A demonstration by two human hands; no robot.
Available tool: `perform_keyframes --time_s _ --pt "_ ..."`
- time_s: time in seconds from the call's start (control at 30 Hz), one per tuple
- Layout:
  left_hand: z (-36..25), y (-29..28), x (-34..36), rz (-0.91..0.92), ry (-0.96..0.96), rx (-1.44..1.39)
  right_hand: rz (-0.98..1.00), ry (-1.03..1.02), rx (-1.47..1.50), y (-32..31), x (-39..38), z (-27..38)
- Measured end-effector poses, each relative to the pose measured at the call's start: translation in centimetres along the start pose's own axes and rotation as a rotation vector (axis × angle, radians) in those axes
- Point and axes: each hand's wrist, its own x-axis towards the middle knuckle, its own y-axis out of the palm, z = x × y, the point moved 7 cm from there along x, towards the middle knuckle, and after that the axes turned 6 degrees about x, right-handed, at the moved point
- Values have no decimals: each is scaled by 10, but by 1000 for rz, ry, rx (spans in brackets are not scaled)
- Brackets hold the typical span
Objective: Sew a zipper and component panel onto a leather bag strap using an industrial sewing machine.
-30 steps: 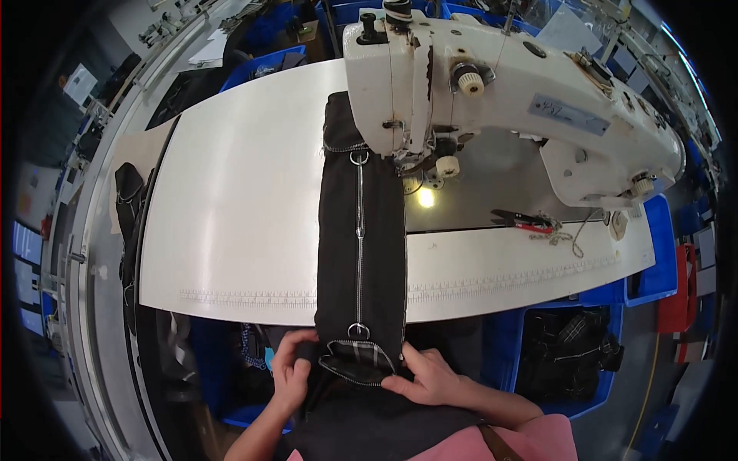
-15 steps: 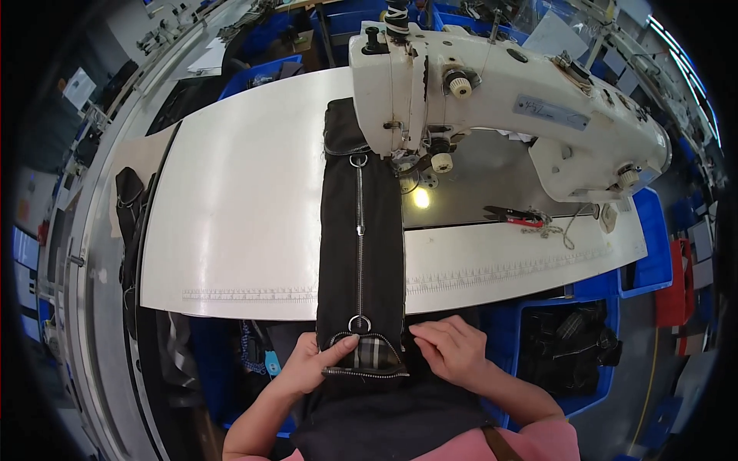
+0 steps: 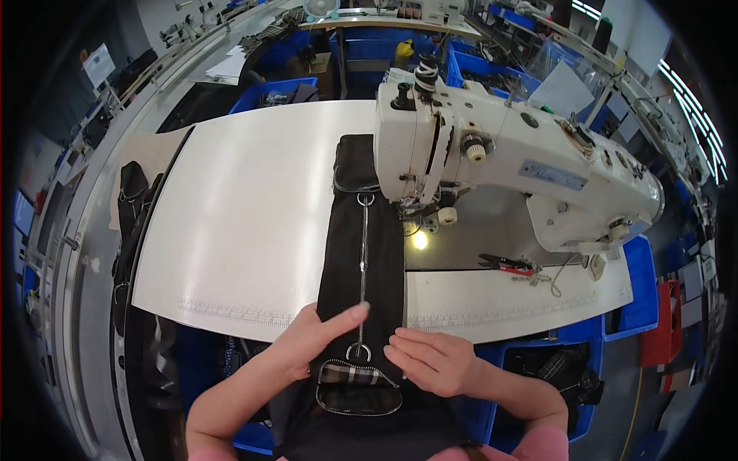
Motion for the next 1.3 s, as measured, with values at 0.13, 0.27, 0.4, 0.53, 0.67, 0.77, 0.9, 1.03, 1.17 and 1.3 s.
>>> perform_keyframes --time_s 0.13,0.27,0.4,0.53,0.67,0.77,0.9,1.03,1.17,1.3 --pt "-26 5 14 -159 512 812 85 -8 -21 6 -11 2" --pt "-28 1 24 -162 537 816 127 -75 -103 8 -9 -2" --pt "-34 1 35 -201 489 844 233 -117 -145 3 -5 -16" --pt "-44 3 46 -221 488 914 264 -177 -215 5 -4 -32" --pt "-61 6 51 -235 544 971 257 -166 -203 5 4 -47" --pt "-73 8 58 -225 563 959 270 -165 -176 7 12 -60" --pt "-91 12 70 -204 572 951 223 -195 -213 11 16 -75" --pt "-102 11 81 -206 565 955 257 -211 -248 12 24 -87" --pt "-112 8 93 -213 534 946 261 -208 -278 16 26 -99" --pt "-124 -1 110 -197 685 1010 281 -162 -299 22 31 -111"
